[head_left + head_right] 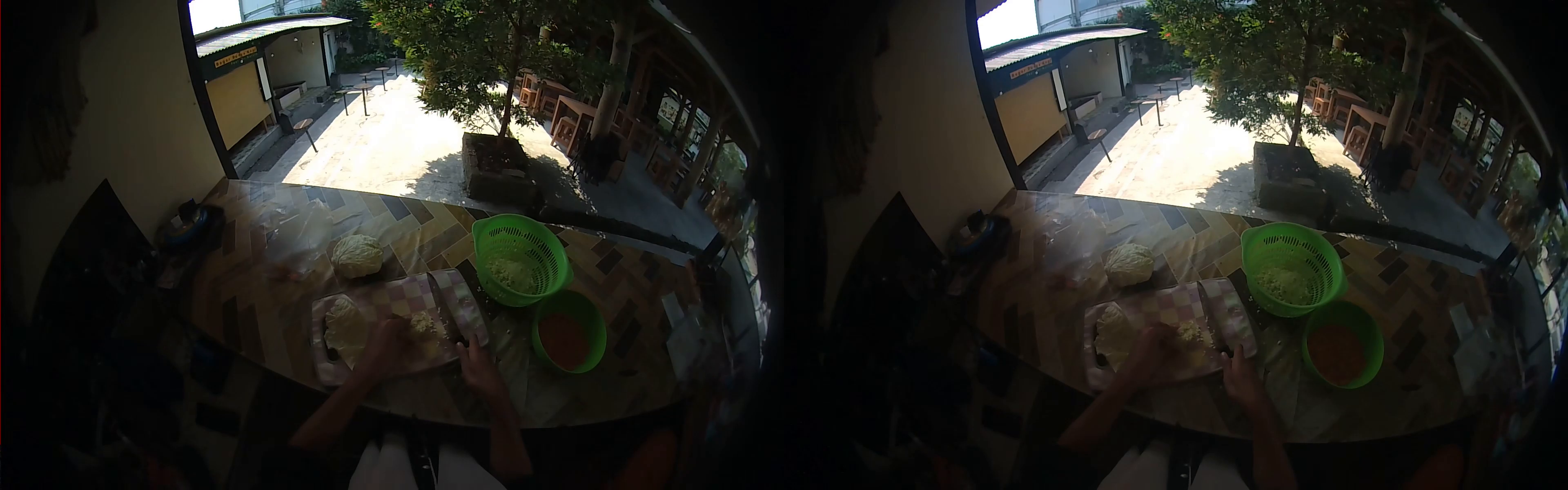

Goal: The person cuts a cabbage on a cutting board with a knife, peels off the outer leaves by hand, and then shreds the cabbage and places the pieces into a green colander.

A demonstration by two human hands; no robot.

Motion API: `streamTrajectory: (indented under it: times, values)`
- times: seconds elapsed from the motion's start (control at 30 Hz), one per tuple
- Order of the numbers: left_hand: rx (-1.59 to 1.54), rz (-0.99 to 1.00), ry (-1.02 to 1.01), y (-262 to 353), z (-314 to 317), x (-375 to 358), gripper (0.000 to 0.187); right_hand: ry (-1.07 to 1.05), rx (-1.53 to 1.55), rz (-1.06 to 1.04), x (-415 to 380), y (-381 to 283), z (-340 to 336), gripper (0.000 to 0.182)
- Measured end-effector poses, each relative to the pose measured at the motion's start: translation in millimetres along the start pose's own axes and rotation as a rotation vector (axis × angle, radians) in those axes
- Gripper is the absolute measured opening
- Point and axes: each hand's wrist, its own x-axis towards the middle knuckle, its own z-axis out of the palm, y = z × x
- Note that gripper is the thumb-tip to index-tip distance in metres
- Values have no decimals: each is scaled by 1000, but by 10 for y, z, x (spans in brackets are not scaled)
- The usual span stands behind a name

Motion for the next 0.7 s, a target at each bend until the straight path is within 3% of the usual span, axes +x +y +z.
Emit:
streamTrajectory:
  times: [0.1, 0.13, 0.17, 0.27, 0.37, 0.6, 0.7]
  values:
    - [-43, -165, -47, 65, -8, 29, 32, -180, 199, 182, -7, -10, -57, 46]
    - [-51, -215, -52, 68, -3, 31, 33, -254, 280, 266, -73, -282, -200, 46]
    - [-10, -159, -28, 30, 16, 25, 34, -328, 360, 351, -109, -441, -264, 45]
    - [77, -38, 26, -54, 14, 18, 37, -217, 277, 275, -127, -442, -158, 42]
    - [75, -56, 10, 3, -94, 6, 38, 212, 150, -36, -200, -357, -7, 39]
    - [-248, -196, 7, -579, 240, 25, 32, 142, 74, -19, -304, -511, -169, 32]
    - [-28, -86, -78, -446, 142, 74, 26, 121, 102, -20, -371, -650, -139, 34]
